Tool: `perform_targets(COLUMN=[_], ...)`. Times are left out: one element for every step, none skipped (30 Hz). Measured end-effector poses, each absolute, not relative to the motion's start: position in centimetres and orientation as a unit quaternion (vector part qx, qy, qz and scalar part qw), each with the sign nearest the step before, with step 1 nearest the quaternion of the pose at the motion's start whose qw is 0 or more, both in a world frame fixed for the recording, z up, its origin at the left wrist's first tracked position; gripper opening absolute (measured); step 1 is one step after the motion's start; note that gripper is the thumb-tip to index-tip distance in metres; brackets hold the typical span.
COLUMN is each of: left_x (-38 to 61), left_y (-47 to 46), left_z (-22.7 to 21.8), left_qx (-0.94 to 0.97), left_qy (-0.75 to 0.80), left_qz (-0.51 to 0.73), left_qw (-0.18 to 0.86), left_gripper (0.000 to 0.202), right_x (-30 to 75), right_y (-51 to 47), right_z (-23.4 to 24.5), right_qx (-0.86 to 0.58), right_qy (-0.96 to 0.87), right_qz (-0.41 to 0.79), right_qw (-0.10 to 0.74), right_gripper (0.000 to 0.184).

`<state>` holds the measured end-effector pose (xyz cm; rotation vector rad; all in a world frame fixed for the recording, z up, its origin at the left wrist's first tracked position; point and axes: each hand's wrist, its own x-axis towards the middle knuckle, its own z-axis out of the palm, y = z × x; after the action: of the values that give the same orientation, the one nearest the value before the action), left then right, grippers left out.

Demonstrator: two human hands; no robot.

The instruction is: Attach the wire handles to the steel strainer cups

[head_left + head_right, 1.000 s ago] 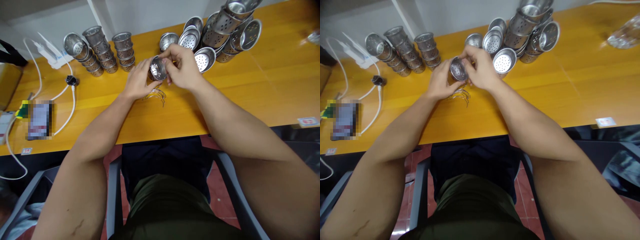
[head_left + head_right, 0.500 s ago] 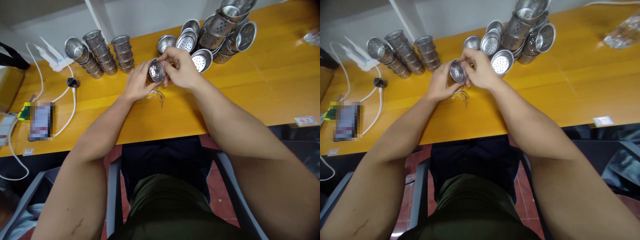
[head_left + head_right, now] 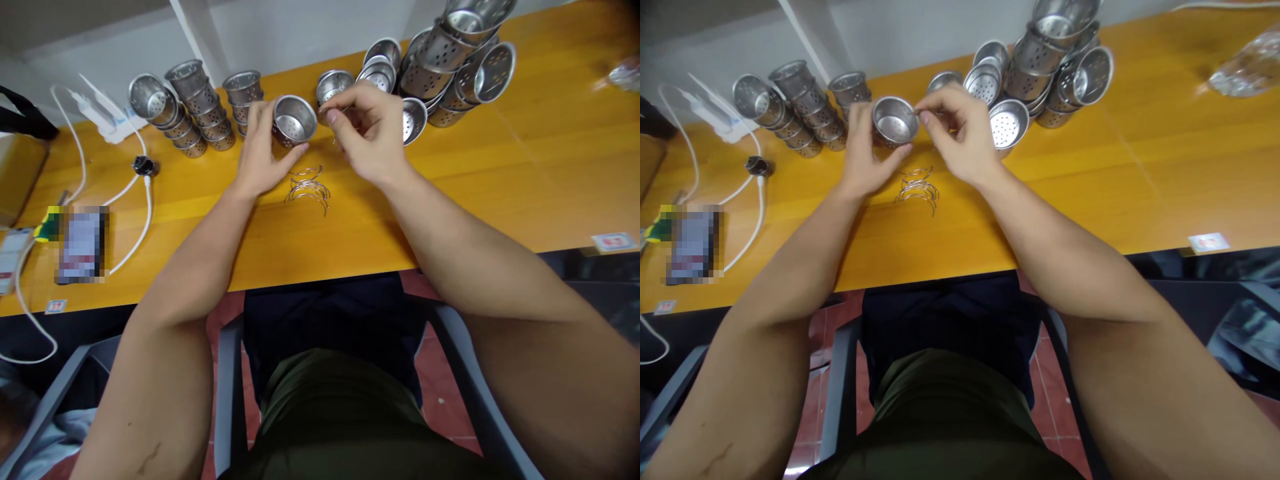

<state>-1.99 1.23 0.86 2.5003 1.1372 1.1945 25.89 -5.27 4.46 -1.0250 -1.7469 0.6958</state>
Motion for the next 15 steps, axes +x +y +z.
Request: perform_targets(left_x=[-2.2,-2.4,-2.5,-2.7,-2.8,-2.8,-2.8,-2.9,-2.9,-3.0,-3.1,-3.3,-3.4,-3.6,-3.7], left_y=[1.4,1.5,1.5,1.5,1.4,1.2,1.0,0.9,0.8,0.8,0.9,1.3,1.9,2.7,3.9], left_z=[1.0,1.1,1.3,1.5,1.8,1.9,2.1,2.2,2.2,2.1,2.0,1.8,1.7,1.6,1.7], left_qx=[0.83,0.829,0.827,0.825,0.822,0.817,0.813,0.809,0.807,0.804,0.803,0.803,0.802,0.799,0.79], left_qy=[0.381,0.383,0.387,0.39,0.393,0.395,0.397,0.399,0.4,0.401,0.4,0.397,0.389,0.375,0.355], left_qz=[0.401,0.402,0.402,0.403,0.405,0.409,0.414,0.419,0.421,0.425,0.43,0.437,0.448,0.468,0.5], left_qw=[0.07,0.069,0.069,0.073,0.081,0.09,0.1,0.107,0.11,0.107,0.1,0.085,0.063,0.033,-0.005], left_gripper=[0.096,0.099,0.102,0.103,0.103,0.103,0.104,0.105,0.106,0.106,0.103,0.098,0.092,0.088,0.084], right_x=[26.0,25.9,25.8,25.6,25.5,25.3,25.3,25.3,25.5,25.6,25.9,26.1,26.3,26.5,26.7], right_y=[-5.0,-4.7,-4.4,-4.2,-4.0,-3.9,-3.9,-4.0,-4.0,-4.2,-4.3,-4.4,-4.4,-4.5,-4.5], right_z=[4.4,4.4,4.2,4.0,3.8,3.7,3.6,3.5,3.5,3.5,3.5,3.5,3.5,3.5,3.4], right_qx=[-0.406,-0.392,-0.382,-0.376,-0.377,-0.379,-0.379,-0.378,-0.374,-0.369,-0.365,-0.364,-0.367,-0.371,-0.376], right_qy=[-0.706,-0.689,-0.674,-0.67,-0.667,-0.668,-0.671,-0.676,-0.684,-0.693,-0.702,-0.711,-0.72,-0.732,-0.747], right_qz=[0.274,0.262,0.255,0.264,0.275,0.287,0.296,0.3,0.301,0.298,0.293,0.289,0.286,0.286,0.286], right_qw=[0.512,0.55,0.579,0.583,0.581,0.572,0.564,0.557,0.549,0.543,0.536,0.527,0.515,0.495,0.468], right_gripper=[0.065,0.068,0.073,0.078,0.081,0.082,0.081,0.079,0.075,0.071,0.067,0.063,0.06,0.056,0.052])
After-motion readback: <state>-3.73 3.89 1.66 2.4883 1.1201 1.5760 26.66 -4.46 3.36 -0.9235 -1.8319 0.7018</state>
